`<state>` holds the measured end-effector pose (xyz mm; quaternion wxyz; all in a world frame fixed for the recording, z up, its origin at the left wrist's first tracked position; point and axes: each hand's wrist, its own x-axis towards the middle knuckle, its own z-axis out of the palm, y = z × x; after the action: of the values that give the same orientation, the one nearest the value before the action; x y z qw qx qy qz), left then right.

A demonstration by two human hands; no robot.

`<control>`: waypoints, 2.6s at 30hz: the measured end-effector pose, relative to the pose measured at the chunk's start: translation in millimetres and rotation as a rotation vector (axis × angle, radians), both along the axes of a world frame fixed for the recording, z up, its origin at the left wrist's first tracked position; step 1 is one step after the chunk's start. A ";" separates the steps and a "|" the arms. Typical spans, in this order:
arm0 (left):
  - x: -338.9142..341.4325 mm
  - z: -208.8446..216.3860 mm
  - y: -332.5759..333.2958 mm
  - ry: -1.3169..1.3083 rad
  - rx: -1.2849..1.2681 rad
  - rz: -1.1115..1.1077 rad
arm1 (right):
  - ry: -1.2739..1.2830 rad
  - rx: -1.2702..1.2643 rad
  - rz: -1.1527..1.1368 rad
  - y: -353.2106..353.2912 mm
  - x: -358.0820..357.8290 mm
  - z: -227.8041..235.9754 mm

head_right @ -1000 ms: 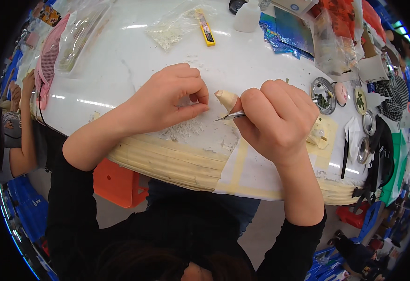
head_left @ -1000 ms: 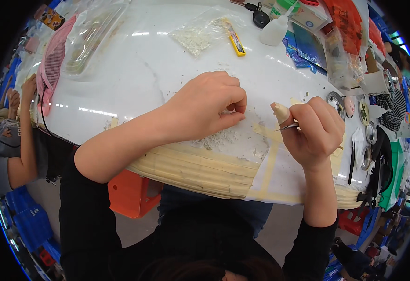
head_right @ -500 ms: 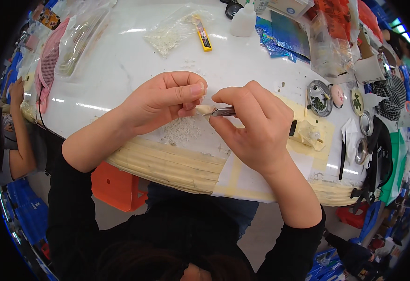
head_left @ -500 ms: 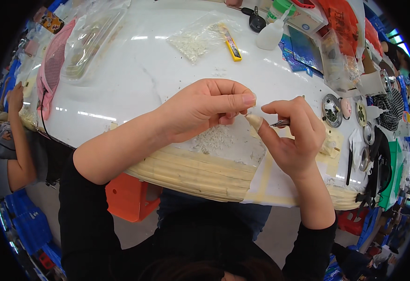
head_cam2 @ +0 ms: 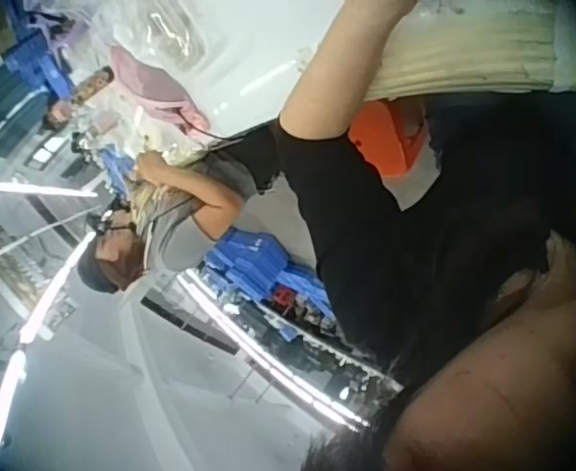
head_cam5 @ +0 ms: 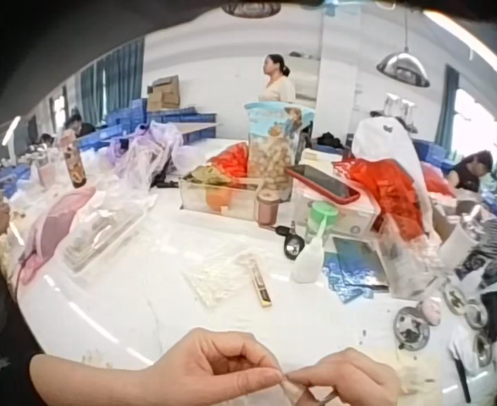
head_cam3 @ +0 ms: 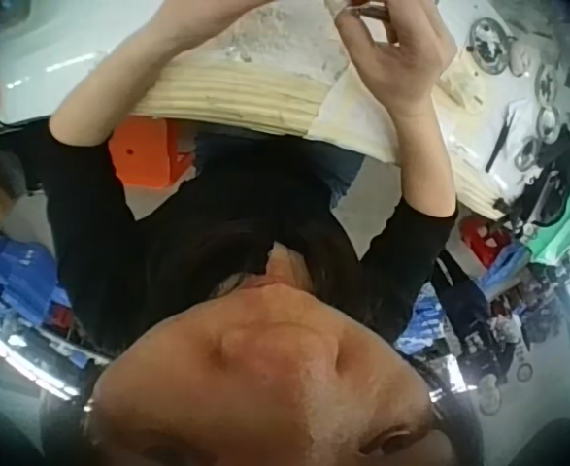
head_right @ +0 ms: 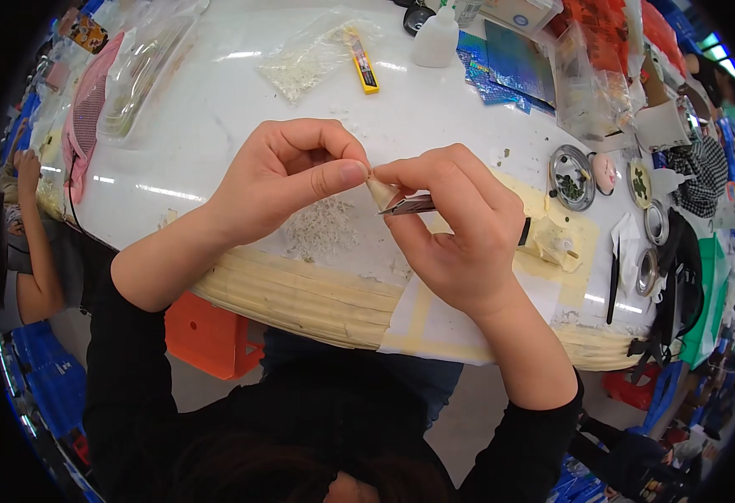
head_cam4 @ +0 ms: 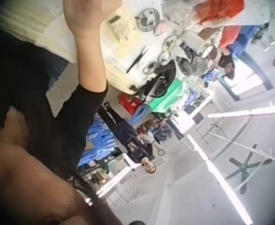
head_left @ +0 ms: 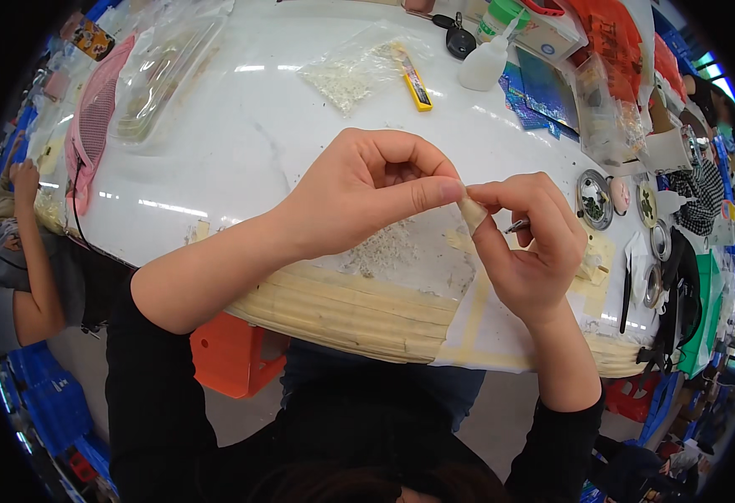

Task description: The recorder uses a small manual tool to file or debur white plastic components at a factory workbench.

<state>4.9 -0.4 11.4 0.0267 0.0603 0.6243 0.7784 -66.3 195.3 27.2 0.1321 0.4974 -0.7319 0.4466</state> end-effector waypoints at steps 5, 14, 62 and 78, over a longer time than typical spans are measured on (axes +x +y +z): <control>0.7 0.6 0.1 0.140 -0.154 0.055 | -0.034 -0.037 0.011 0.2 -1.0 0.0; 1.9 -1.3 -1.4 0.337 -0.350 0.153 | -0.030 -0.030 0.022 1.5 -0.4 0.3; -3.6 2.4 3.3 0.982 -1.013 0.446 | 0.299 0.315 -0.239 6.0 -4.4 -4.2; -0.5 4.4 3.5 0.476 -0.654 0.289 | 0.239 0.307 -0.202 8.8 -7.0 -5.8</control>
<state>4.4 3.1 15.8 -0.2098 0.1385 0.8290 0.4995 -73.3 204.0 21.4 0.1847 0.4851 -0.8166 0.2523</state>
